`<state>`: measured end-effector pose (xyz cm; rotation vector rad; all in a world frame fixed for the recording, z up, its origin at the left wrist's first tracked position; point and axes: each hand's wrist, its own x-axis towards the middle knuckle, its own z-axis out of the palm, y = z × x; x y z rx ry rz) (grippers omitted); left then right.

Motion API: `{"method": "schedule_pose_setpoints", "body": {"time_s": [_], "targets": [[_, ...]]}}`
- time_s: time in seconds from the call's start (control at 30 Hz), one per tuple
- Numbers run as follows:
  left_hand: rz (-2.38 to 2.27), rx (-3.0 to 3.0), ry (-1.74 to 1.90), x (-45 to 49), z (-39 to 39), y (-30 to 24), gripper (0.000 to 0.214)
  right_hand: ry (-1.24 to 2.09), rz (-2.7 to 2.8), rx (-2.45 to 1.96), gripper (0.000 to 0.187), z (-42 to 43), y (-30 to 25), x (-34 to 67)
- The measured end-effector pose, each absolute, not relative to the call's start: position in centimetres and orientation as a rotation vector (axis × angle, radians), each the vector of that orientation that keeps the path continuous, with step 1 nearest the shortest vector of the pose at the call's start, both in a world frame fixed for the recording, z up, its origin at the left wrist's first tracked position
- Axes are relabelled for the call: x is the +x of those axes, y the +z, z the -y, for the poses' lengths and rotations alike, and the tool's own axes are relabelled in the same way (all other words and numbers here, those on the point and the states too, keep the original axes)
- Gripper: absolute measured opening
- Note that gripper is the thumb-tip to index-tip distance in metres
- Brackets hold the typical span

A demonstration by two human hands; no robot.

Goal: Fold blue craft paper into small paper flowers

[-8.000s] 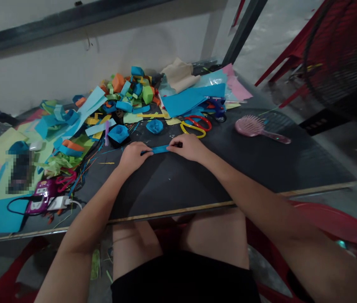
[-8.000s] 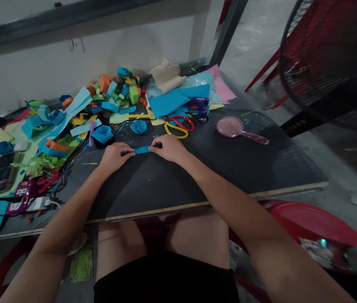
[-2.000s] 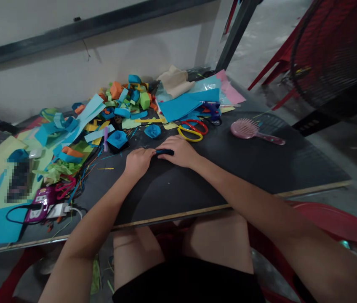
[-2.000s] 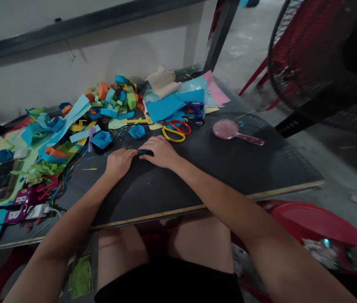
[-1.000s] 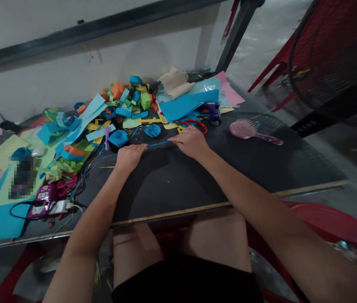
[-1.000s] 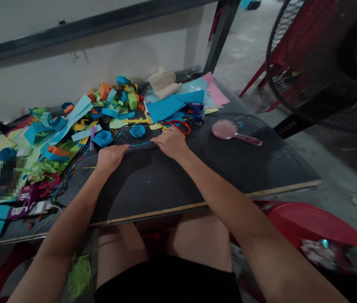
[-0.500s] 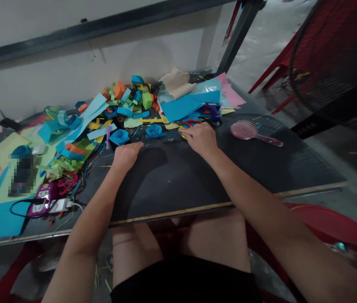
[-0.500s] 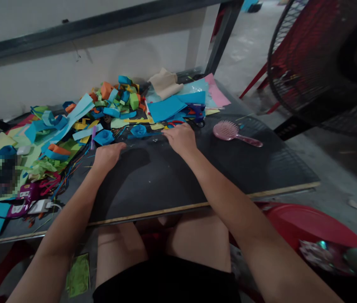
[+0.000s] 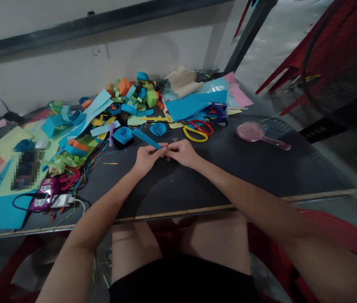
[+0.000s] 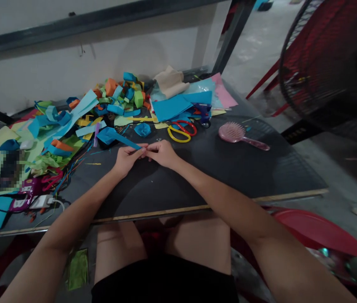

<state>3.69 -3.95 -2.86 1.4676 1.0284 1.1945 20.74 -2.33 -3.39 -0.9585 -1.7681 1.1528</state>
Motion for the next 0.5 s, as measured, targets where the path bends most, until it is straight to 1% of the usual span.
{"method": "schedule_pose_setpoints", "body": {"time_s": [0.17, 0.3, 0.4, 0.5], "targets": [[-1.040, 1.327, 1.153, 3.5, 4.0, -2.7, 0.037, 1.291, 1.740, -0.892, 0.032, 2.5, -3.0, 20.8], [-1.085, 1.231, 1.160, 3.3, 4.0, -2.1, 0.034, 1.265, 1.762, -0.915, 0.027, 2.5, -2.9, 20.6], [-1.121, 1.189, 1.172, 3.3, 4.0, -1.8, 0.033, 1.283, 1.791, -0.921, 0.027, 2.5, -2.9, 20.7], [-1.115, 1.151, 1.200, 3.0, 3.8, -1.8, 0.036, 1.254, 1.863, -0.939, 0.026, 2.6, -2.6, 21.1]]}}
